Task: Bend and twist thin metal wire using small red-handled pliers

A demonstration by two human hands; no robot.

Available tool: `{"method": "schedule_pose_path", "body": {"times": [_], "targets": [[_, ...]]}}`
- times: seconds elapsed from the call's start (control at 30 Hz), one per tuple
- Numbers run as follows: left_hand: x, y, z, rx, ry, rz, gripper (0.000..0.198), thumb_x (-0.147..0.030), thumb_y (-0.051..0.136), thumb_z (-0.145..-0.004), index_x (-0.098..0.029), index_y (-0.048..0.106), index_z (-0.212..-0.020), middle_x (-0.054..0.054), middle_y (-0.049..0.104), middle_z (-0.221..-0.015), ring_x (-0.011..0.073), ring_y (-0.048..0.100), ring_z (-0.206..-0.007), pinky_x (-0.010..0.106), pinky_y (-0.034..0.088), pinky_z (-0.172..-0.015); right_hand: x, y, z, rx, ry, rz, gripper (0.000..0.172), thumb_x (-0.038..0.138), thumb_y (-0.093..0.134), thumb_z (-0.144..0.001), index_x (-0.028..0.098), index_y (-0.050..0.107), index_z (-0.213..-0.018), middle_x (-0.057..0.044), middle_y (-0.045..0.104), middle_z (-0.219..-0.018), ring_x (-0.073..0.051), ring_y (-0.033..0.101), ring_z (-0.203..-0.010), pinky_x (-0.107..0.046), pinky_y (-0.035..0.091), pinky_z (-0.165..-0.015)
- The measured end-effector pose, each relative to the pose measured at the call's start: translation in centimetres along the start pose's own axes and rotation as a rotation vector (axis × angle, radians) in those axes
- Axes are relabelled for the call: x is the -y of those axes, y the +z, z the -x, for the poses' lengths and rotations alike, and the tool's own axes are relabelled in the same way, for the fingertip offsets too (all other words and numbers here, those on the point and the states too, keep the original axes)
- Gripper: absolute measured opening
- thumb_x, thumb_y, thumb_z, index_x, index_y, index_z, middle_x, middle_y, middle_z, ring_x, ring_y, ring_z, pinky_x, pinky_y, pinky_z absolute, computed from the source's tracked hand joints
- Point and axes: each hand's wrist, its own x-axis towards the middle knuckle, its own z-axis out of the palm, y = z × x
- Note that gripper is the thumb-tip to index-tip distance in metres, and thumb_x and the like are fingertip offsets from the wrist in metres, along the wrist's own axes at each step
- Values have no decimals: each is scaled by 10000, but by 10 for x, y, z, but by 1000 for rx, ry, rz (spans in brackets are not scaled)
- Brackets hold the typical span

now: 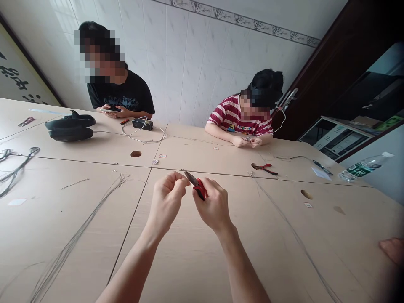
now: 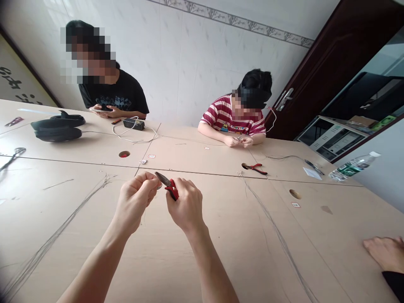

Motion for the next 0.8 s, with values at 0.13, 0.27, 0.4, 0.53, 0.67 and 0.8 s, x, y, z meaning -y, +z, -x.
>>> {"method": "schedule_pose_path", "body": {"times": [0.13, 0.27, 0.4, 0.53, 0.67, 0.8], "targets": [[-4, 2, 1, 2, -6, -40, 143, -263, 545, -752, -186, 564, -633, -73, 282, -514, 84, 200, -485, 227, 176, -463, -1, -2, -2, -13, 27, 8, 100, 165, 496, -793, 224, 495, -712, 30, 504, -595, -149, 461, -570, -245, 353, -537], [-7, 2, 3, 55, -19, -72, 176, -279, 556, -749, -185, 557, -601, -78, 224, -491, 86, 164, -482, 238, 138, -454, -1, -3, -3, -27, 38, 5, 108, 178, 500, -802, 227, 473, -710, 33, 500, -590, -147, 460, -553, -242, 357, -530], [-6, 2, 4, 192, 23, -76, 273, -304, 553, -793, -194, 457, -562, -77, 229, -493, 85, 164, -480, 239, 146, -448, -1, -5, -3, -21, 39, -12, 166, 234, 502, -848, 229, 445, -692, 32, 492, -581, -145, 448, -536, -242, 338, -513], [2, 3, 1, 219, 76, -30, 456, -343, 578, -828, -210, 247, -543, -81, 180, -505, 76, 132, -480, 245, 125, -449, 0, -7, -3, -21, 38, -13, 181, 249, 498, -862, 230, 431, -695, 32, 480, -579, -143, 435, -529, -240, 331, -502], [12, 5, -2, 230, 130, 34, 477, -318, 557, -856, -211, 209, -549, -81, 170, -503, 70, 127, -470, 255, 121, -452, 0, -9, -2, -14, 38, -28, 173, 230, 496, -849, 232, 413, -697, 36, 468, -581, -139, 424, -524, -239, 337, -506], [14, 7, 0, 248, 165, 61, 479, -320, 540, -872, -211, 207, -545, -79, 175, -499, 69, 132, -466, 259, 135, -446, 0, -12, -2, -8, 31, -42, 177, 210, 493, -828, 235, 392, -685, 41, 458, -571, -138, 419, -519, -236, 338, -502]]}}
